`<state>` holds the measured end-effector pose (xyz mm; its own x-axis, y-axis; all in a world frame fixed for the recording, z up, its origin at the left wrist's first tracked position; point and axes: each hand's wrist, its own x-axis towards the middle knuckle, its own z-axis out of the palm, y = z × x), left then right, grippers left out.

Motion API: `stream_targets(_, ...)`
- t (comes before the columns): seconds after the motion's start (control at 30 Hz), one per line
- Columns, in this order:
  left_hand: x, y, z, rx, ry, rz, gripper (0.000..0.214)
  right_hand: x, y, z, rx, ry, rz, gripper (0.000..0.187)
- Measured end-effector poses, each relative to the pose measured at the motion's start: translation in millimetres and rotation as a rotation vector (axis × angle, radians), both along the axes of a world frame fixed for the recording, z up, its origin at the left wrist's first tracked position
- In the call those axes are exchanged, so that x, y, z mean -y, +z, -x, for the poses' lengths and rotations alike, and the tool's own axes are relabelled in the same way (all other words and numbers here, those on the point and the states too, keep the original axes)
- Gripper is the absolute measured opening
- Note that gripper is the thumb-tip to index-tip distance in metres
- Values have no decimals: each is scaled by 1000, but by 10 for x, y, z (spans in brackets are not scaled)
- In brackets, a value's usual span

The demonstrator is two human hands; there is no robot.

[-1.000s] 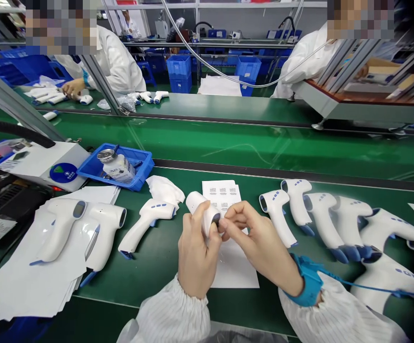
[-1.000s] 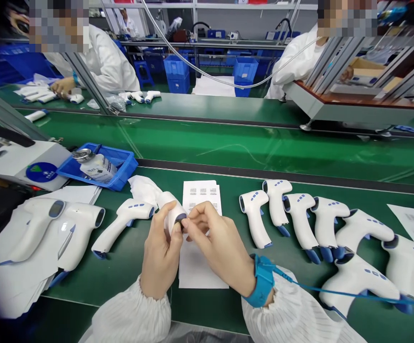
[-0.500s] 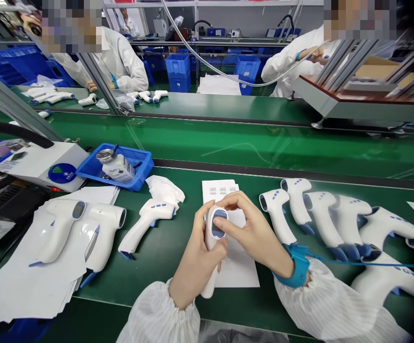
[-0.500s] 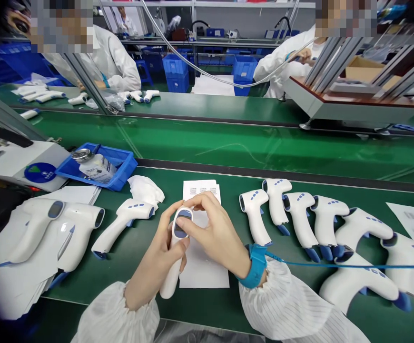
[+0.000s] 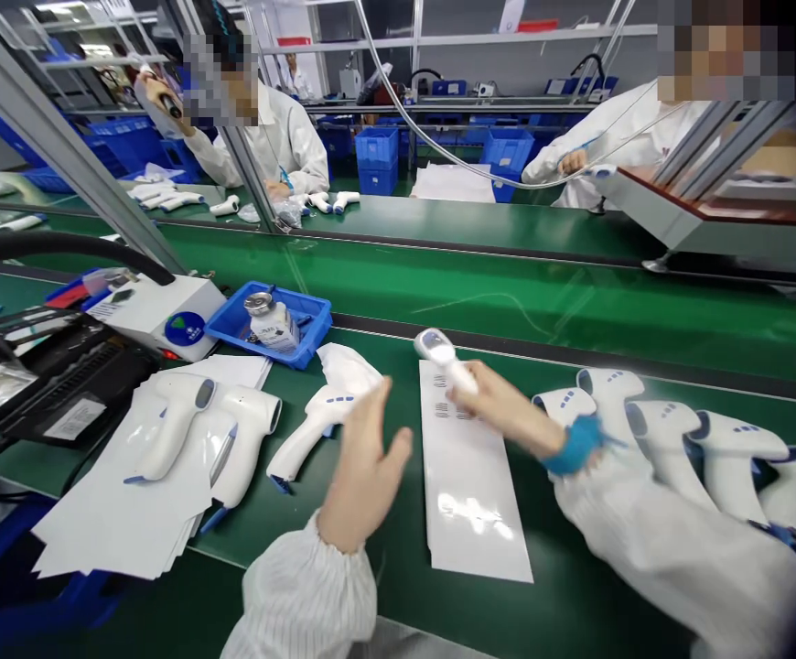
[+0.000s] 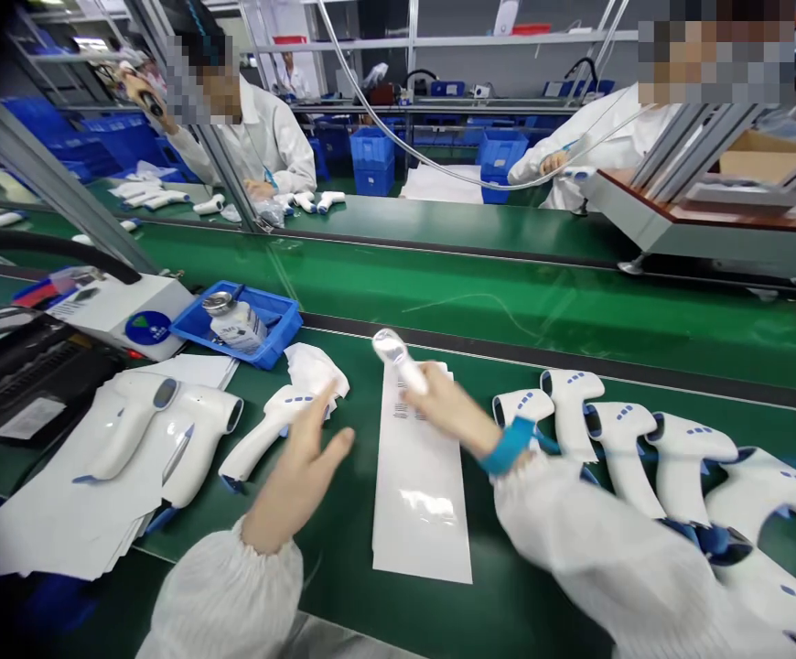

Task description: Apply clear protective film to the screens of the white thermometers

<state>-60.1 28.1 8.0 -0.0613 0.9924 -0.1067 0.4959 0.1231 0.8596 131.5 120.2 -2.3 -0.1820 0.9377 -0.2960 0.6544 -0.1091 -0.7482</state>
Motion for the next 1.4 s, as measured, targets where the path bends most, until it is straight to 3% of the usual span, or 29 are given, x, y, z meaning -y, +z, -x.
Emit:
stream_targets(0.07,-1,-133,264,-422,195,-132,65,-517,-3,-120,113,-109,-91,32)
stream_targets(0.1,-1,-205,396,-577,259,-114,65,-745,10,-177,144,-140,-133,34)
stream_targets(0.17,-3,-333,630,-699,249,4,66,-1065,50,-253,182,-182,-215,38)
stream_targets(0.23,-10,-402,786,-637,226,108,67,-1160,78,-242,193,-180,-284,40)
stream_targets(0.3,-12,-394,844,-540,228,158,69,-1047,75,-141,164,-120,-325,40)
stream_targets(0.4,14,-261,746,-360,334,180,71,-623,54,95,63,47,-328,33)
stream_targets(0.5,88,-90,457,-126,402,107,75,-103,97,307,-243,198,-138,36)
stream_targets(0.6,190,6,73,-7,222,-34,69,330,207,421,-591,219,92,47)
stream_targets(0.7,278,13,-267,269,55,-26,65,564,269,390,-594,164,116,53)
stream_targets(0.8,320,-11,-483,531,56,117,72,554,167,176,-452,153,5,48)
stream_targets(0.93,281,-48,-646,745,78,284,80,358,-178,-274,-77,22,-357,26)
stream_targets(1.07,163,-114,-717,774,84,317,77,383,-445,-454,167,-48,-394,26)
stream_targets(1.27,28,-193,-585,745,60,284,79,561,-538,-276,166,-66,-458,37)
stream_targets(1.4,5,-203,-553,727,45,299,73,446,-582,-342,16,-138,-389,22)
